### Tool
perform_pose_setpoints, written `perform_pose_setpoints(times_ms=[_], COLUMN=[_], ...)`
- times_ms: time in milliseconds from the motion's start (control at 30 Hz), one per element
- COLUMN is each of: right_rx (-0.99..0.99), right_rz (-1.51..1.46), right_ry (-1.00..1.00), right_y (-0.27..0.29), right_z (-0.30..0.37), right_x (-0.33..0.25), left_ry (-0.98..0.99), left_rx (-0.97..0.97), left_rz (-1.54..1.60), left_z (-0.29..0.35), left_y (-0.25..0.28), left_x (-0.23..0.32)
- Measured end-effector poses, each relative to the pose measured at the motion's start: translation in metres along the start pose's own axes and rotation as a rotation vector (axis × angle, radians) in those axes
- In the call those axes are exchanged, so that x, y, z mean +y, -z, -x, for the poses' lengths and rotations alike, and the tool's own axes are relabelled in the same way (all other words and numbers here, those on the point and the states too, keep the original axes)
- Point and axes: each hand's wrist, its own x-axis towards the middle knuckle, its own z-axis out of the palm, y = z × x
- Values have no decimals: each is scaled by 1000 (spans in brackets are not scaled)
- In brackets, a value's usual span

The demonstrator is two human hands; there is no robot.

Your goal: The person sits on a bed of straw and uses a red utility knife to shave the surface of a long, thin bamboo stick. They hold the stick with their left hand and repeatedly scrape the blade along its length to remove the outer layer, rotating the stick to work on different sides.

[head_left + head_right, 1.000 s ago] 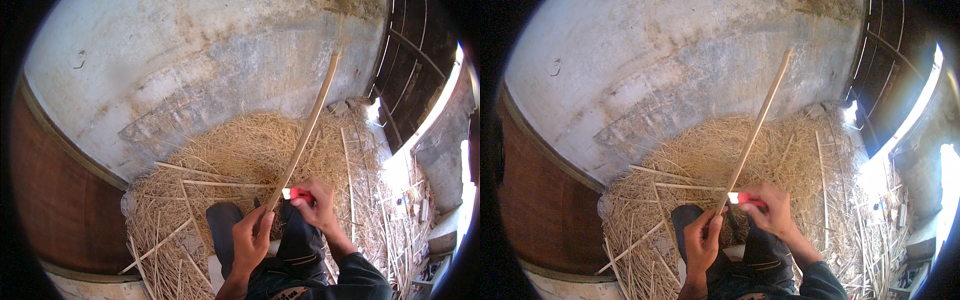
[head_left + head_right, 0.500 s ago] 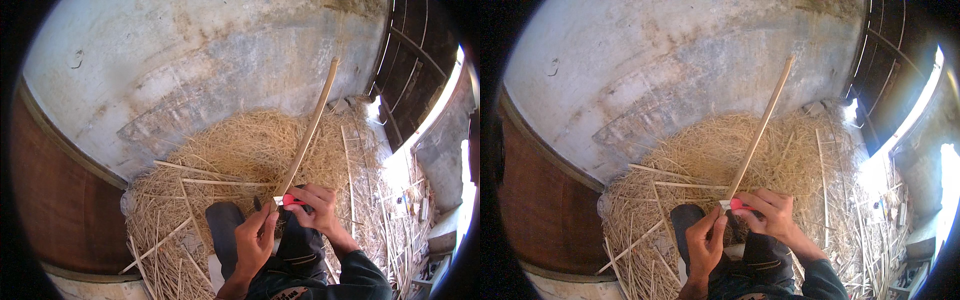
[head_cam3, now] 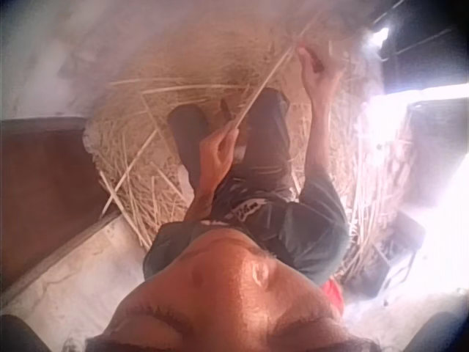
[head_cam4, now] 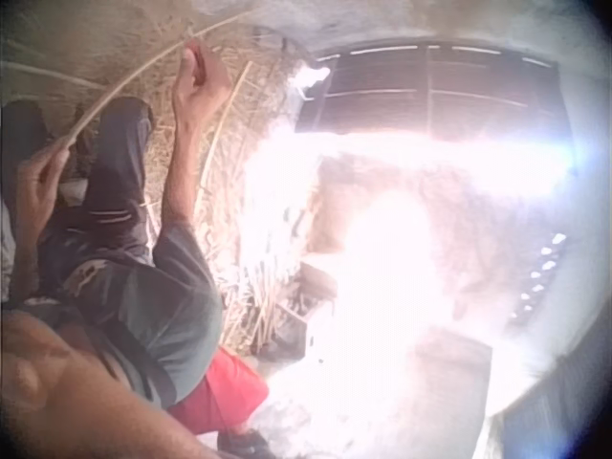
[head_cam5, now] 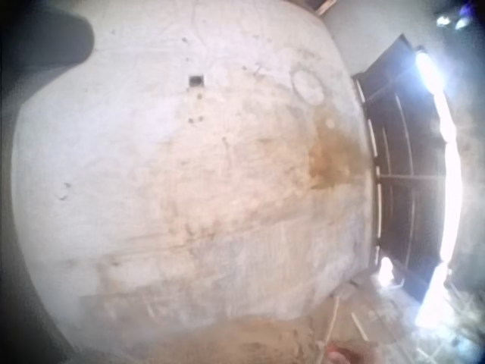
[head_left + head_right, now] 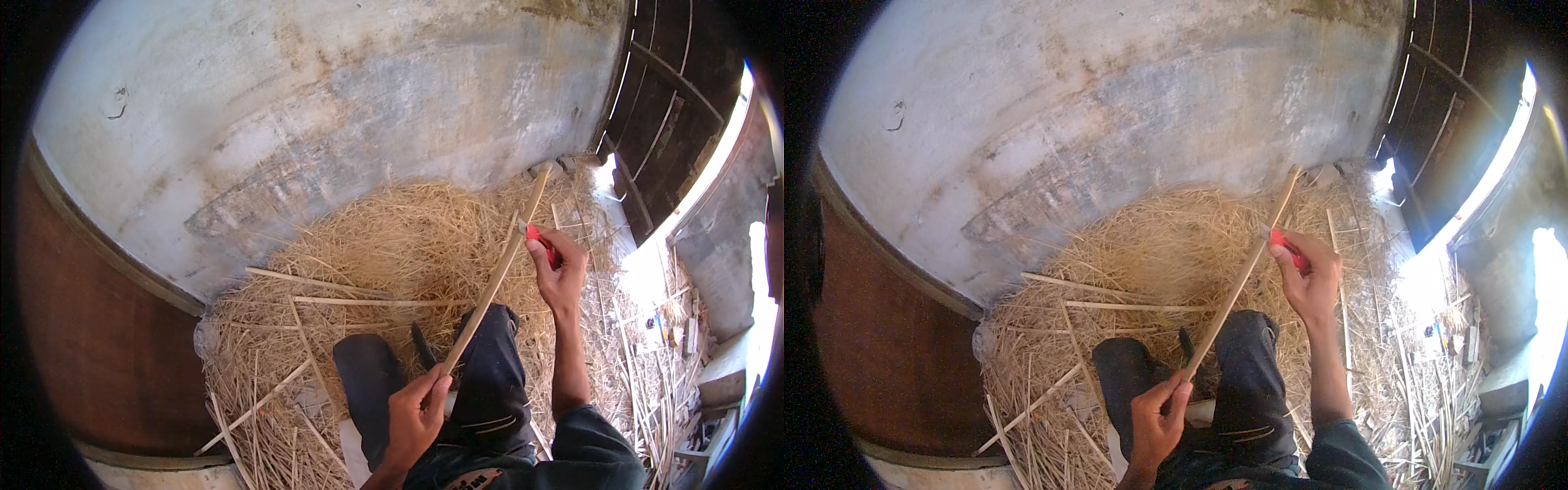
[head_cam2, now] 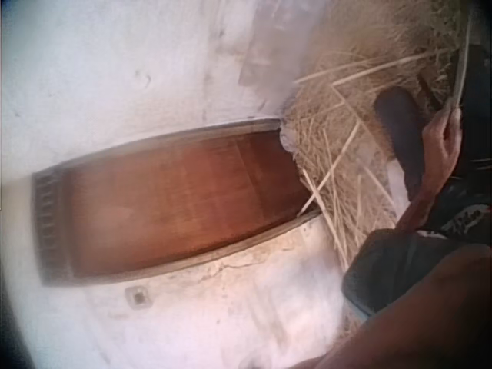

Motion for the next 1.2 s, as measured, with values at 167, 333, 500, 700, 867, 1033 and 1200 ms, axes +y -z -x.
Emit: perform_pose_setpoints(times_ms=[167, 333, 500, 700, 867, 1033, 1200], right_rx=[-26, -3, -70, -20, 26, -258, -359], right_rz=[-29, -133, -78, -44, 46, -432, -1030], right_ry=[107, 71, 131, 89, 67, -299, -574], right_y=[-6, -14, -8, -4, 4, 1, -12], right_z=[4, 12, 11, -1, -18, -12, 1], right_x=[15, 16, 20, 30, 56, 55, 52], left_ry=[106, 94, 0, 99, 146, 278, 406], left_rx=[-82, -41, 17, -56, -88, -225, -439], left_rz=[-12, -42, -35, -79, 7, 108, 438], left_z=[-3, -5, -6, 6, 25, 16, 15], left_y=[11, 17, 14, 19, 13, 27, 30], left_x=[-8, -13, -18, -30, -47, -38, -63])
